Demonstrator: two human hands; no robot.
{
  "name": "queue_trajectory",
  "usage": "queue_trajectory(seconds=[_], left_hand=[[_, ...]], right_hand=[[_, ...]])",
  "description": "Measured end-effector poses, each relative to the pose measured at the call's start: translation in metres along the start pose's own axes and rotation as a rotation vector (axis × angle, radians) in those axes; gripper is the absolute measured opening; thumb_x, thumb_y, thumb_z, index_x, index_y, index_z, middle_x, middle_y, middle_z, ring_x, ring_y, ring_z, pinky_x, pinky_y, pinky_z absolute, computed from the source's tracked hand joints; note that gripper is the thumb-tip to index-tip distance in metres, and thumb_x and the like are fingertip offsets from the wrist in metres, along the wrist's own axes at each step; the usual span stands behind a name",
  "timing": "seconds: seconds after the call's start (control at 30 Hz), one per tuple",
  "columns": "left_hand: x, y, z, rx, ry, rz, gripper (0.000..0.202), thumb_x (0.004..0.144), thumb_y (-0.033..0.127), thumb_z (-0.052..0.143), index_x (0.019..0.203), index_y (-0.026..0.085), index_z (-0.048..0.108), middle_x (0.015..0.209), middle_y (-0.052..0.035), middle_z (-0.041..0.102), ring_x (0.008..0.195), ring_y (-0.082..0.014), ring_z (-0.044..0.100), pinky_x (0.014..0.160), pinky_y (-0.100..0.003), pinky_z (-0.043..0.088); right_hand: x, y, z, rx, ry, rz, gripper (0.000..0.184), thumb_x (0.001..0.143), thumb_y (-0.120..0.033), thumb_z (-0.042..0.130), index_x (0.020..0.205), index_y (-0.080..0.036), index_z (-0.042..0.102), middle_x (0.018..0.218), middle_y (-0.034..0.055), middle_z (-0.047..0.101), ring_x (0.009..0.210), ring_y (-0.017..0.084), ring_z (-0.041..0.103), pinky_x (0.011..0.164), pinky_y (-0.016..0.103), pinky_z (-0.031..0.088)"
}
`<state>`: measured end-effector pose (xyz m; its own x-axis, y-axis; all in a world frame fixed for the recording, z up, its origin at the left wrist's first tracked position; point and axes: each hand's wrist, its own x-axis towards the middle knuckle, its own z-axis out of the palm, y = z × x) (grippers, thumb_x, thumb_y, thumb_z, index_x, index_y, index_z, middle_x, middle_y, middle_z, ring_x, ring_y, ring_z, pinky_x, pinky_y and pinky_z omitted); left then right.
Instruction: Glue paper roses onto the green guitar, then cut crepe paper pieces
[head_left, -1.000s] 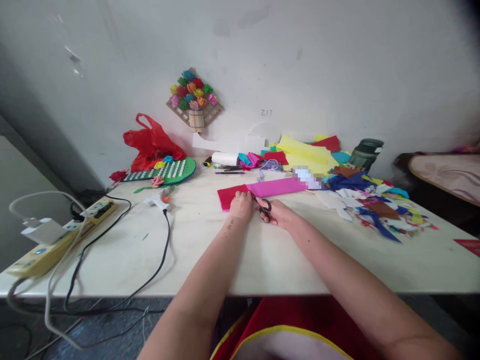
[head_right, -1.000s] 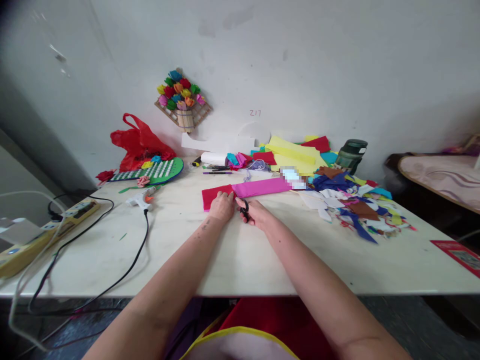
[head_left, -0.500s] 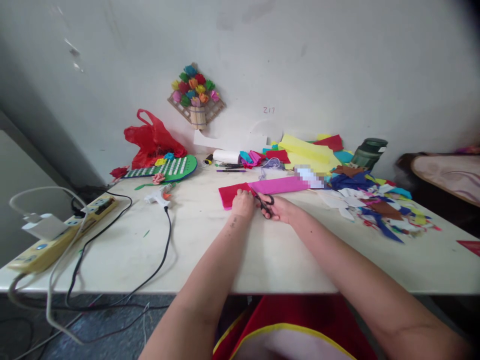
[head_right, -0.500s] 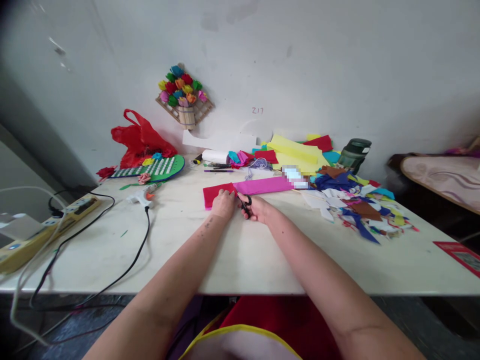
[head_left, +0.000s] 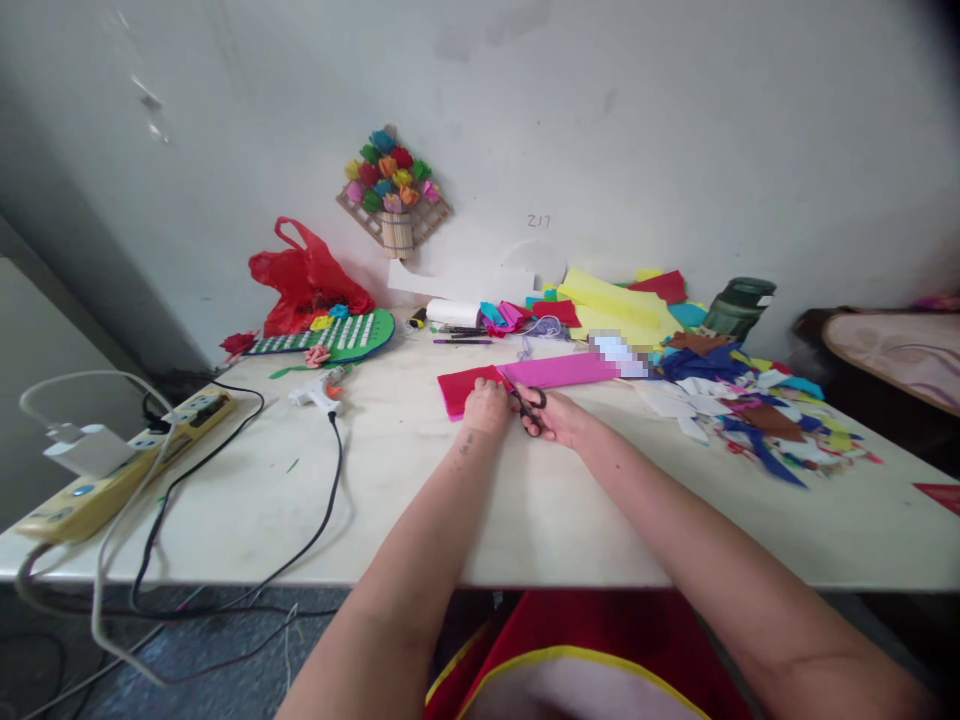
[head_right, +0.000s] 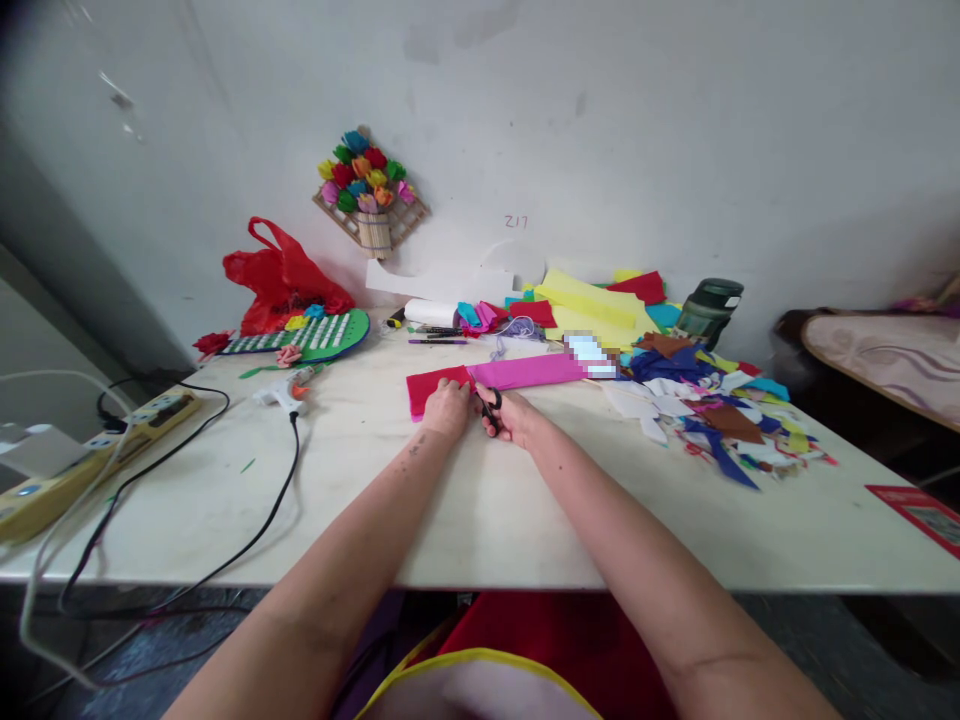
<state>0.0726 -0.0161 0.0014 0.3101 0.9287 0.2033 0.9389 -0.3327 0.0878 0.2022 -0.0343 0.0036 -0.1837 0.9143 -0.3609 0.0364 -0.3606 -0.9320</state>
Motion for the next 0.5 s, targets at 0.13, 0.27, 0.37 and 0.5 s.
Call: queue_trajectory(seconds=[0.13, 0.27, 0.37, 0.5], left_hand=[[0.0003, 0.0006, -0.0002, 0.013, -0.011, 0.003, 0.032, 0.089, 0.026, 0.037, 0.110, 0.011, 0.056, 0.102, -0.0141, 0.057, 0.108, -0.0236, 0.043, 0.075, -0.027, 0.044], [0.0007, 0.0005, 0.0005, 0.015, -0.018, 0.005, 0.031, 0.089, 0.024, 0.036, 0.109, 0.011, 0.056, 0.102, -0.0143, 0.056, 0.107, -0.0237, 0.042, 0.075, -0.028, 0.044], [0.0002, -0.0003, 0.0013, 0.008, -0.004, 0.006, 0.031, 0.088, 0.019, 0.035, 0.110, 0.012, 0.056, 0.102, -0.0135, 0.057, 0.107, -0.0237, 0.042, 0.077, -0.028, 0.044], [-0.0003, -0.0016, 0.0027, -0.007, 0.015, 0.012, 0.030, 0.088, 0.019, 0.036, 0.109, 0.013, 0.056, 0.101, -0.0121, 0.057, 0.107, -0.0229, 0.043, 0.078, -0.027, 0.043]], right_hand=[[0.0027, 0.0055, -0.0011, -0.005, 0.017, -0.070, 0.040, 0.080, -0.054, 0.049, 0.073, -0.014, 0.052, 0.048, -0.0024, 0.049, 0.033, 0.005, 0.042, 0.027, 0.014, 0.016], [0.0010, 0.0063, 0.0006, -0.026, 0.056, -0.091, 0.041, 0.079, -0.055, 0.051, 0.073, -0.014, 0.053, 0.048, -0.0022, 0.048, 0.034, 0.005, 0.041, 0.026, 0.014, 0.015], [-0.0014, 0.0061, 0.0024, -0.050, 0.076, -0.105, 0.041, 0.078, -0.054, 0.052, 0.072, -0.014, 0.052, 0.047, -0.0024, 0.048, 0.034, 0.005, 0.040, 0.026, 0.014, 0.015], [-0.0023, 0.0053, 0.0013, -0.065, 0.078, -0.118, 0.039, 0.078, -0.052, 0.053, 0.072, -0.014, 0.052, 0.046, -0.0021, 0.048, 0.034, 0.005, 0.040, 0.026, 0.014, 0.015]])
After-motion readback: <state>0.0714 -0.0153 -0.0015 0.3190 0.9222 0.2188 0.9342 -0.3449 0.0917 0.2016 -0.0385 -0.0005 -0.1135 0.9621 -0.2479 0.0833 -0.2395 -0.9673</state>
